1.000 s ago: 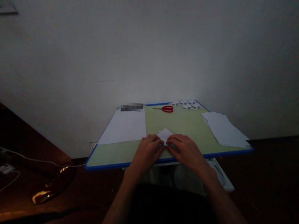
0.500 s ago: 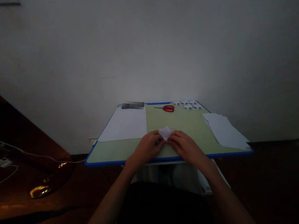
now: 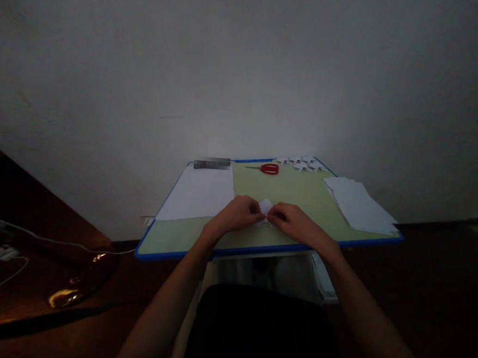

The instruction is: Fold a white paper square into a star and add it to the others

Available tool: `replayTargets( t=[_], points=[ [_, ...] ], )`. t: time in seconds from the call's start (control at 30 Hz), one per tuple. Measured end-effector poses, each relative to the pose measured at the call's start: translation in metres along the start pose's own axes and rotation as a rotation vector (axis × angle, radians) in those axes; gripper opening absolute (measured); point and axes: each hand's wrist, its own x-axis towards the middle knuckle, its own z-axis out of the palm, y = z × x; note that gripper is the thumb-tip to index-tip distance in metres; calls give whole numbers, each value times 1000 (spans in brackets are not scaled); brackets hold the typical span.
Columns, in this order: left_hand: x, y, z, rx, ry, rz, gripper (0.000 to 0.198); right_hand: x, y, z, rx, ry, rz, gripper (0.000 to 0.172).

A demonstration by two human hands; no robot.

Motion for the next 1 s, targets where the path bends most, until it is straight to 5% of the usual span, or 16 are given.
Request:
replayTargets(
  t=[0.5,1.0],
  points=[
    [-9,-11,12,-16,147,75,10,-12,0,5,138,44,-30,22],
    [-23,-11,20,-64,268,82,15,-25,-9,14,-200,209,-142,26]
  ],
)
